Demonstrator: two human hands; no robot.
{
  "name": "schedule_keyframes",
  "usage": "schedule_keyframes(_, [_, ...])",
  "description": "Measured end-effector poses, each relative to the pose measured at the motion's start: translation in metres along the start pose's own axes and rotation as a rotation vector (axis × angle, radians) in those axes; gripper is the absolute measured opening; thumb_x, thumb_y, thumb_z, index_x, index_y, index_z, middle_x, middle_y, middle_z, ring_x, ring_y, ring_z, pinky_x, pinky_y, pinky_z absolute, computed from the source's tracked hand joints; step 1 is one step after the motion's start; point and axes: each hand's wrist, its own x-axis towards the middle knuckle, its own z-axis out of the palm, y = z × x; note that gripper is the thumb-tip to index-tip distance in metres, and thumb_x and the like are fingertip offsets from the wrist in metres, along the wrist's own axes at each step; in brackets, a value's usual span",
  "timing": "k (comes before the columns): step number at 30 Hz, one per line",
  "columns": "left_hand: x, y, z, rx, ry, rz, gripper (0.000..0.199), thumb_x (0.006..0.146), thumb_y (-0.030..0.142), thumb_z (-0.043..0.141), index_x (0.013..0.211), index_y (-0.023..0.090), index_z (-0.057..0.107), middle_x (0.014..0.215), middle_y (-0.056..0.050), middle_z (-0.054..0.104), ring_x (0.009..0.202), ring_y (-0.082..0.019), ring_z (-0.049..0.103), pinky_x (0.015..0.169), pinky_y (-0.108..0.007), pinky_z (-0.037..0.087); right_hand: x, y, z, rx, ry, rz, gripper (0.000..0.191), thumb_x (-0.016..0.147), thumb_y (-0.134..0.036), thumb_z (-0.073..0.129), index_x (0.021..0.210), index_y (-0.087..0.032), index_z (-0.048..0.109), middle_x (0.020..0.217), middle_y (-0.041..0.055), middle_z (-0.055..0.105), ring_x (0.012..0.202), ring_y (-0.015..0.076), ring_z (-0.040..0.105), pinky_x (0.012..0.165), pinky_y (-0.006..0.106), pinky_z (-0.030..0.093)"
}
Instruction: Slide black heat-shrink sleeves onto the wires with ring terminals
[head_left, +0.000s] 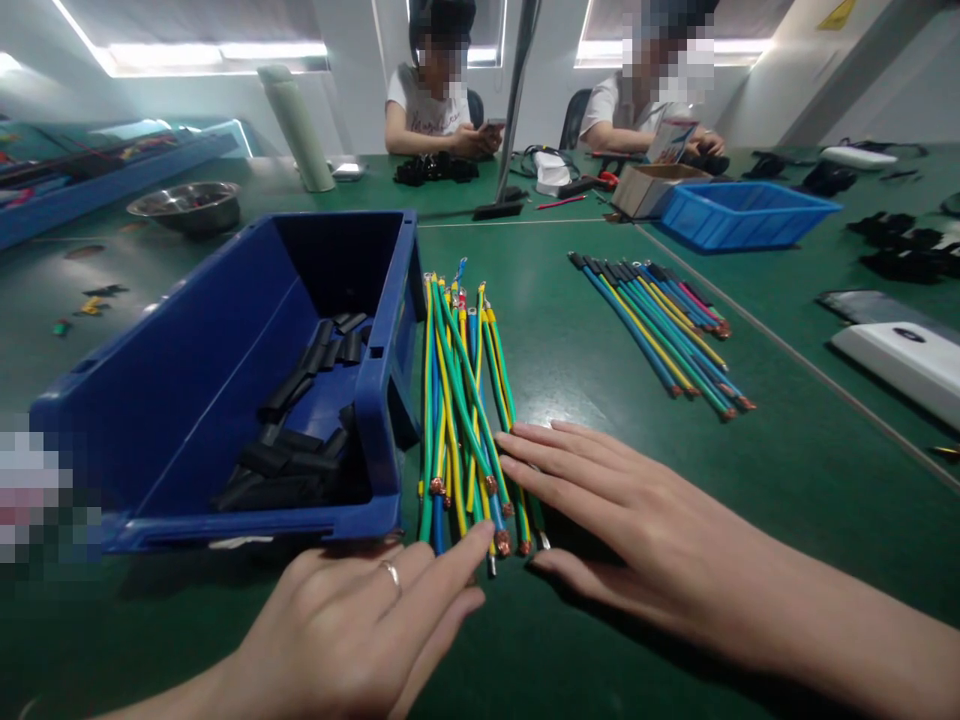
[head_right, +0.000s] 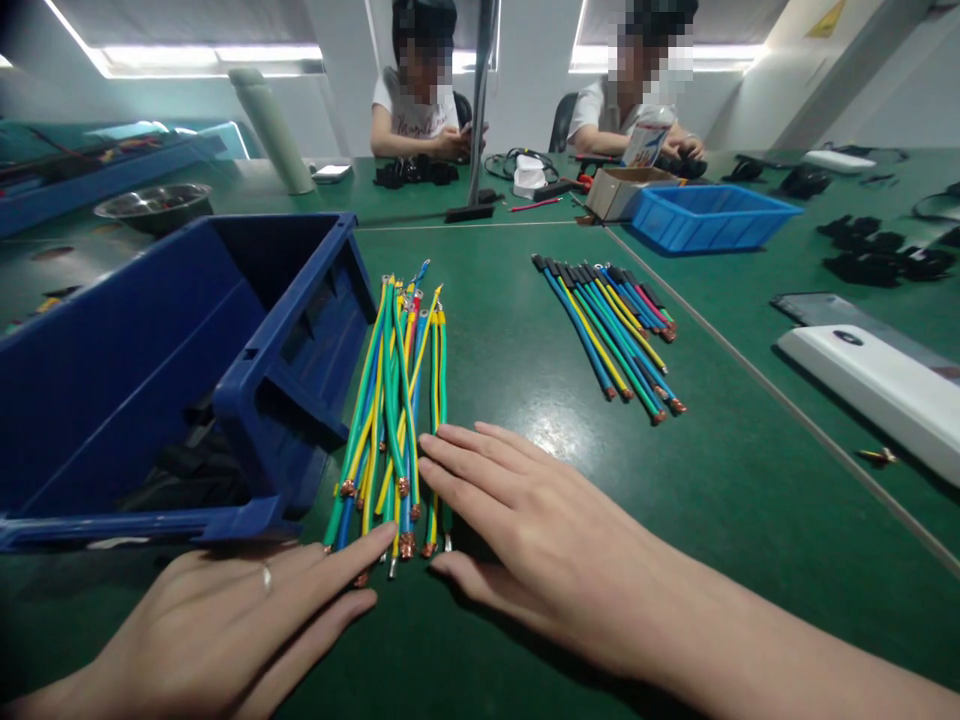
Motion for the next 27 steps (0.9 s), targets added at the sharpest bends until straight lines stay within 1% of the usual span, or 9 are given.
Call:
schedule_keyframes(4, [0.000, 0.000, 0.000, 0.022, -0.008, -0.005, 0.027, 0.102, 0.025, 0.045, 0.122, 0.015, 0.061, 0.070, 0.005, 0.073, 0.046, -0.009, 0.066, 0.050, -0.018, 0.053, 0.001, 0.001, 0.002, 0.031, 0.058, -0.026, 0.041, 0.096, -0.030, 0.054, 0.131, -0.010, 0.060, 0.139, 0.0093, 0.059, 0.134, 0.0189, 0.049, 0.114, 0.036, 0.039])
schedule_keyframes(8, [-0.005, 0.002, 0.003, 0.016, -0.017, -0.025, 0.028, 0.101, 0.026, 0.047, 0.126, 0.017, 0.059, 0.070, 0.006, 0.072, 0.046, -0.011, 0.065, 0.050, -0.022, 0.053, 0.002, 0.001, 0.002, 0.044, 0.068, -0.047, 0.039, 0.096, -0.030, 0.055, 0.129, -0.010, 0.062, 0.137, 0.0093, 0.060, 0.134, 0.0183, 0.050, 0.114, 0.034, 0.039])
schedule_keyframes(15, [-0.011, 0.002, 0.007, -0.024, -0.010, -0.045, 0.030, 0.100, 0.023, 0.048, 0.129, 0.018, 0.057, 0.075, 0.005, 0.073, 0.051, -0.012, 0.068, 0.049, -0.024, 0.050, -0.001, 0.001, 0.002, 0.040, 0.076, -0.042, 0.043, 0.092, -0.033, 0.060, 0.127, -0.010, 0.062, 0.137, 0.0104, 0.061, 0.134, 0.0213, 0.049, 0.111, 0.036, 0.044])
schedule_keyframes(19, [-0.010, 0.002, 0.006, -0.025, -0.008, -0.042, 0.030, 0.101, 0.022, 0.047, 0.129, 0.018, 0.057, 0.074, 0.005, 0.072, 0.050, -0.012, 0.067, 0.049, -0.025, 0.050, -0.002, 0.000, 0.003, 0.046, 0.087, -0.037, 0.039, 0.090, -0.037, 0.062, 0.122, -0.013, 0.065, 0.133, 0.0092, 0.064, 0.129, 0.0229, 0.054, 0.107, 0.039, 0.049])
schedule_keyframes(21, [-0.010, 0.002, 0.006, -0.022, -0.011, -0.040, 0.030, 0.100, 0.022, 0.046, 0.128, 0.018, 0.057, 0.074, 0.005, 0.072, 0.050, -0.012, 0.066, 0.050, -0.025, 0.050, -0.002, -0.001, 0.003, 0.059, 0.077, -0.030, 0.039, 0.089, -0.038, 0.063, 0.120, -0.014, 0.065, 0.132, 0.0094, 0.065, 0.129, 0.0226, 0.054, 0.106, 0.038, 0.049])
schedule_keyframes(24, [-0.011, 0.002, 0.006, -0.032, -0.022, -0.041, 0.030, 0.100, 0.022, 0.047, 0.128, 0.018, 0.056, 0.070, 0.006, 0.069, 0.048, -0.012, 0.065, 0.048, -0.024, 0.049, -0.001, -0.003, 0.001, 0.080, 0.042, -0.007, 0.045, 0.089, -0.038, 0.063, 0.127, -0.014, 0.060, 0.134, 0.0101, 0.062, 0.131, 0.0217, 0.051, 0.109, 0.038, 0.046])
schedule_keyframes(27, [-0.012, 0.003, 0.006, -0.022, -0.019, -0.051, 0.029, 0.099, 0.022, 0.048, 0.127, 0.019, 0.057, 0.068, 0.006, 0.068, 0.049, -0.012, 0.065, 0.050, -0.024, 0.049, -0.001, -0.005, -0.002, 0.074, -0.006, 0.003, 0.055, 0.089, -0.039, 0.061, 0.139, -0.016, 0.050, 0.140, 0.0103, 0.057, 0.134, 0.0229, 0.047, 0.110, 0.041, 0.044])
